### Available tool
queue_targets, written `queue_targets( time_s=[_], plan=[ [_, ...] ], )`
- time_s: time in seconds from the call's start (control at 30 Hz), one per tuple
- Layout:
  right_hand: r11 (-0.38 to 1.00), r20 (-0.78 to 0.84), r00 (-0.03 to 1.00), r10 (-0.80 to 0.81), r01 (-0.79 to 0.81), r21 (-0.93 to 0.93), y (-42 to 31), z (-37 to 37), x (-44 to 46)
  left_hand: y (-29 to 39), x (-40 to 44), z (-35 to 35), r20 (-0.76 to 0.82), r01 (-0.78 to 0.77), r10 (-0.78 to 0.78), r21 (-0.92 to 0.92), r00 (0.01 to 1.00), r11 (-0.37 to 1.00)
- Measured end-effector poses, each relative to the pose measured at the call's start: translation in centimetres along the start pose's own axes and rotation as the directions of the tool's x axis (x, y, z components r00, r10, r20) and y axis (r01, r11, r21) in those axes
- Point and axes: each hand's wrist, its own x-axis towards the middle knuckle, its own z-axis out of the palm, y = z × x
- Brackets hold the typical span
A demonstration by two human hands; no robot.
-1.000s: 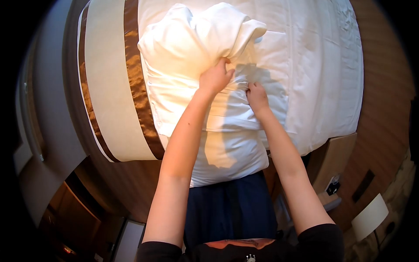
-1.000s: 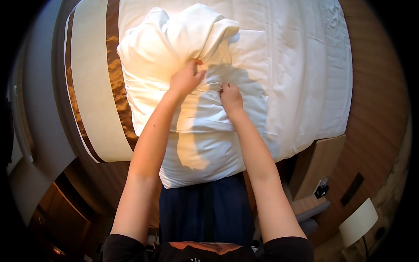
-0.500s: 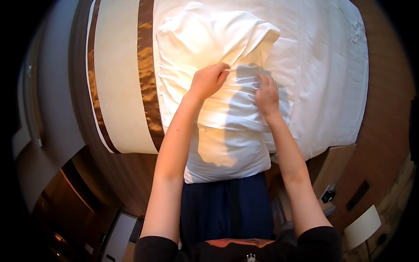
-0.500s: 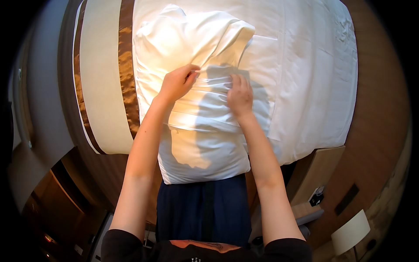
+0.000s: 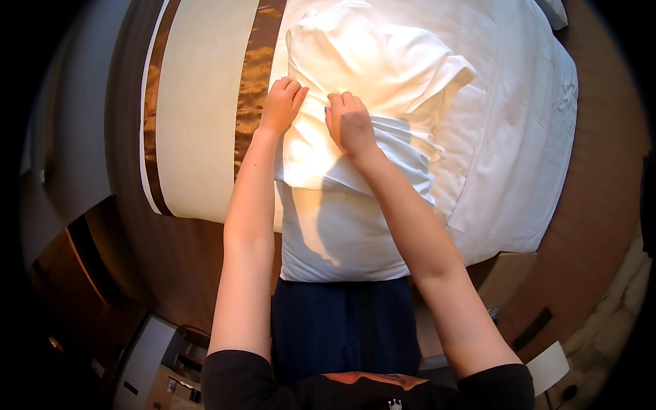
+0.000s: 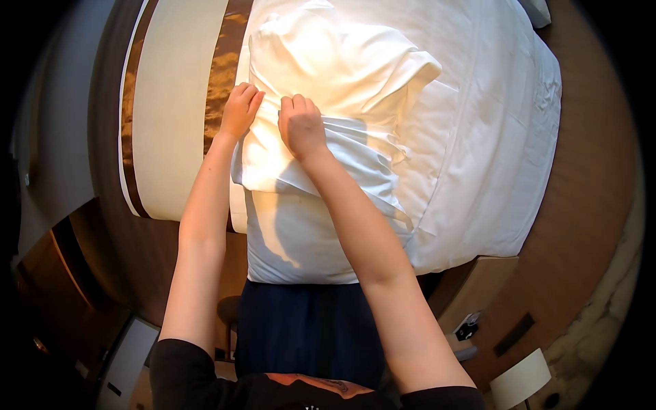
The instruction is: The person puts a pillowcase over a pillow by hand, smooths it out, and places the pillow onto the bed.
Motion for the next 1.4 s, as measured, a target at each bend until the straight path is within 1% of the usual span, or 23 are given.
queue_targets(
  time_s=[0.07, 0.1, 0.17, 0.27, 0.3, 0.47, 0.5, 0.57, 0.6, 0.63, 0.73, 0.77, 0.8, 0.87, 0.9, 1.0, 1.03, 1.07, 1.13, 1.17, 1.23, 1.33, 1.4],
  plan=[
    [0.998, 0.085, 0.995, 0.054, -0.053, -0.021, -0.5, 1.2, -0.3, -0.7, -0.5, -0.1, 0.012, 0.056, -0.056, -0.032, 0.998, 0.998],
    [0.993, 0.204, 0.972, 0.116, -0.114, -0.021, -1.3, 0.7, -0.1, -1.3, -1.0, 0.1, 0.023, 0.099, -0.098, -0.065, 0.995, 0.993],
    [0.970, 0.428, 0.873, 0.234, -0.237, -0.047, -3.1, -1.4, 0.2, -2.5, -2.0, 0.6, 0.050, 0.182, -0.177, -0.128, 0.983, 0.975],
    [0.975, 0.439, 0.890, 0.124, -0.192, 0.112, -2.3, -2.5, -0.9, -2.4, -3.2, 0.1, 0.050, 0.131, -0.124, -0.172, 0.991, 0.976],
    [0.959, 0.530, 0.828, 0.184, -0.269, 0.087, -2.0, -2.8, -1.1, -2.4, -3.5, 0.0, 0.031, 0.093, -0.090, -0.136, 0.995, 0.986],
    [0.883, 0.574, 0.769, 0.281, -0.441, 0.159, -1.5, -3.6, -1.2, -2.9, -2.7, -0.4, -0.015, -0.116, 0.116, 0.000, 0.993, 0.993],
    [0.872, 0.584, 0.756, 0.294, -0.463, 0.161, -1.4, -3.7, -0.9, -3.0, -2.6, -0.5, 0.049, -0.046, 0.048, -0.052, 0.998, 0.998],
    [0.849, 0.492, 0.809, 0.322, -0.476, 0.228, -0.3, -3.1, -0.8, -3.1, -2.4, -0.9, 0.184, 0.100, -0.074, -0.140, 0.980, 0.985],
    [0.836, 0.444, 0.831, 0.337, -0.480, 0.265, 0.0, -3.0, -0.6, -3.4, -2.6, -0.9, 0.211, 0.128, -0.093, -0.158, 0.973, 0.979],
    [0.781, 0.441, 0.817, 0.371, -0.532, 0.328, 0.4, -3.1, -0.3, -3.7, -2.9, -0.9, 0.240, 0.155, -0.111, -0.173, 0.964, 0.973],
    [0.814, 0.365, 0.871, 0.328, -0.457, 0.359, 1.2, -3.0, 0.0, -4.0, -3.8, -1.2, 0.340, 0.245, -0.156, -0.235, 0.927, 0.941],
    [0.929, 0.307, 0.935, 0.178, -0.263, 0.261, 2.0, -2.7, -0.3, -3.9, -4.2, -1.3, 0.375, 0.276, -0.168, -0.258, 0.912, 0.926],
    [0.986, 0.226, 0.972, 0.063, -0.096, 0.136, 1.9, -2.8, -0.2, -3.9, -4.6, -1.3, 0.411, 0.290, -0.168, -0.257, 0.896, 0.922],
    [0.964, 0.117, 0.973, -0.201, 0.218, -0.153, 1.5, -3.2, -0.1, -3.9, -5.3, -1.5, 0.484, 0.320, -0.167, -0.252, 0.859, 0.913],
    [0.952, 0.119, 0.961, -0.250, 0.266, -0.150, 1.5, -3.2, 0.1, -4.3, -5.6, -1.4, 0.545, 0.337, -0.172, -0.218, 0.821, 0.916],
    [0.894, 0.151, 0.900, -0.409, 0.428, -0.133, 1.9, -3.0, 0.1, -4.8, -5.9, -1.8, 0.724, 0.258, -0.116, -0.088, 0.680, 0.962],
    [0.863, 0.180, 0.866, -0.467, 0.491, -0.122, 2.6, -2.3, -0.2, -4.1, -4.9, -3.1, 0.843, 0.303, -0.123, -0.050, 0.524, 0.952],
    [0.825, 0.205, 0.825, -0.526, 0.554, -0.113, 3.2, -1.9, -0.3, -4.0, -4.8, -2.9, 0.832, 0.255, -0.120, -0.026, 0.541, 0.967],
    [0.816, 0.212, 0.818, -0.535, 0.566, -0.121, 3.5, -1.8, -0.2, -3.7, -4.5, -2.5, 0.809, 0.154, -0.112, 0.026, 0.578, 0.988],
    [0.811, 0.218, 0.813, -0.540, 0.571, -0.123, 3.6, -1.6, -0.2, -3.5, -4.6, -2.3, 0.769, 0.171, -0.133, 0.031, 0.626, 0.985],
    [0.820, 0.145, 0.831, -0.537, 0.555, -0.141, 3.2, -1.7, -0.2, -2.5, -5.2, -2.6, 0.681, 0.206, -0.178, 0.041, 0.710, 0.978],
    [0.844, 0.066, 0.858, -0.509, 0.513, -0.154, 2.5, -2.1, 0.3, -1.3, -5.7, -3.8, 0.381, 0.205, -0.209, 0.052, 0.901, 0.977],
    [0.856, 0.031, 0.869, -0.494, 0.492, -0.161, 2.3, -2.2, 0.1, 0.1, -6.0, -4.1, 0.139, 0.139, -0.134, -0.032, 0.981, 0.990]
  ],
)
